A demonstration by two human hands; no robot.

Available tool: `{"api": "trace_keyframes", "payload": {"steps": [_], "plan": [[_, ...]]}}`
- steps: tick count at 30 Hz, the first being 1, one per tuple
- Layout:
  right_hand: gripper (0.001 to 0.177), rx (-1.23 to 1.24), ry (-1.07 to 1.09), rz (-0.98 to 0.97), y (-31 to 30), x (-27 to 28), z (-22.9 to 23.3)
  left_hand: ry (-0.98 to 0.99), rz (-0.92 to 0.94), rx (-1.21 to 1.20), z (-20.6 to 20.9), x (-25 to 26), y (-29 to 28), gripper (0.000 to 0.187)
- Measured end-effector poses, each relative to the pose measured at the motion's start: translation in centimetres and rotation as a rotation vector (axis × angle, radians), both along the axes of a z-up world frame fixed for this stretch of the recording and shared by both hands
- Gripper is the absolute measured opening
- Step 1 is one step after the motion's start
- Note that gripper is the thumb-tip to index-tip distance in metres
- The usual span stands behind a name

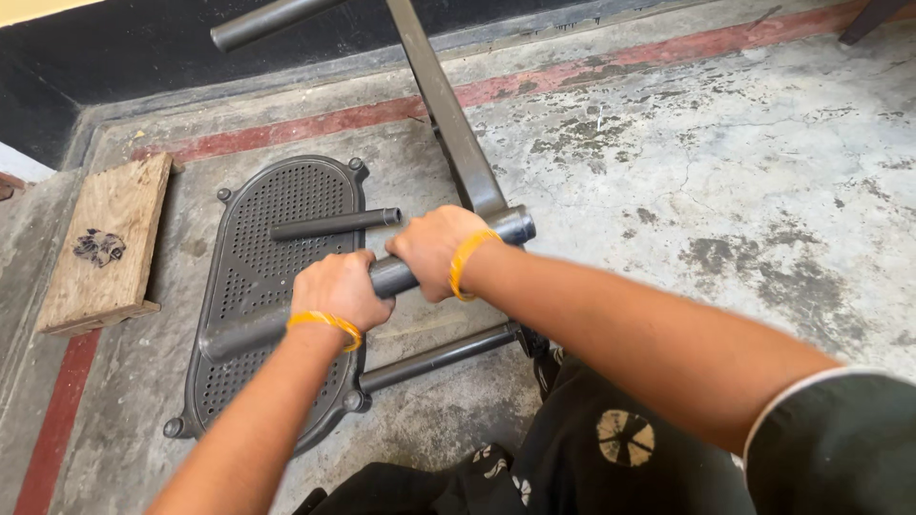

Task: The person assembles a two-tier plastic step stool by hand. They insert and tighten the legs into the upper and lower tiers, then flip and reposition the stool to secure all components. The finished stool is placed upright on the floor.

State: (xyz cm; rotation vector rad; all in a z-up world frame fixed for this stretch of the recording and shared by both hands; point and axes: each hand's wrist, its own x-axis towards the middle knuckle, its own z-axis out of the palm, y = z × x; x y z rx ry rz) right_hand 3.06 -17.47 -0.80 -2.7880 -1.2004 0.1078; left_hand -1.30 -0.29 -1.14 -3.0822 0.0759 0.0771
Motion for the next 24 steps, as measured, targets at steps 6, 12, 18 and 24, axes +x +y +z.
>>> {"api": "trace_keyframes", "payload": {"steps": [6, 12, 18, 24], "plan": [[0.01, 0.484, -0.752, -0.074, -2.8, -1.8, -4.0, -0.633, -0.106, 0.098, -3.4, -1.6, -3.1, 0.032], [0.027, 0.455, -0.527, -0.051, -1.9, -1.5, -3.2, -0.122, -0.084, 0.014, 1.5, -0.2, -1.8, 0.061], [0.067, -0.041, 0.358, -0.045, -3.3, 2.8, 2.5, 0.435, -0.104, -0.17, 4.2, 2.6, -1.7, 0.07], [0.05, 0.582, 0.197, -0.271, -7.2, 4.6, 1.3, 0.513, -0.066, -0.25, 4.1, 4.3, -4.9, 0.066]]}}
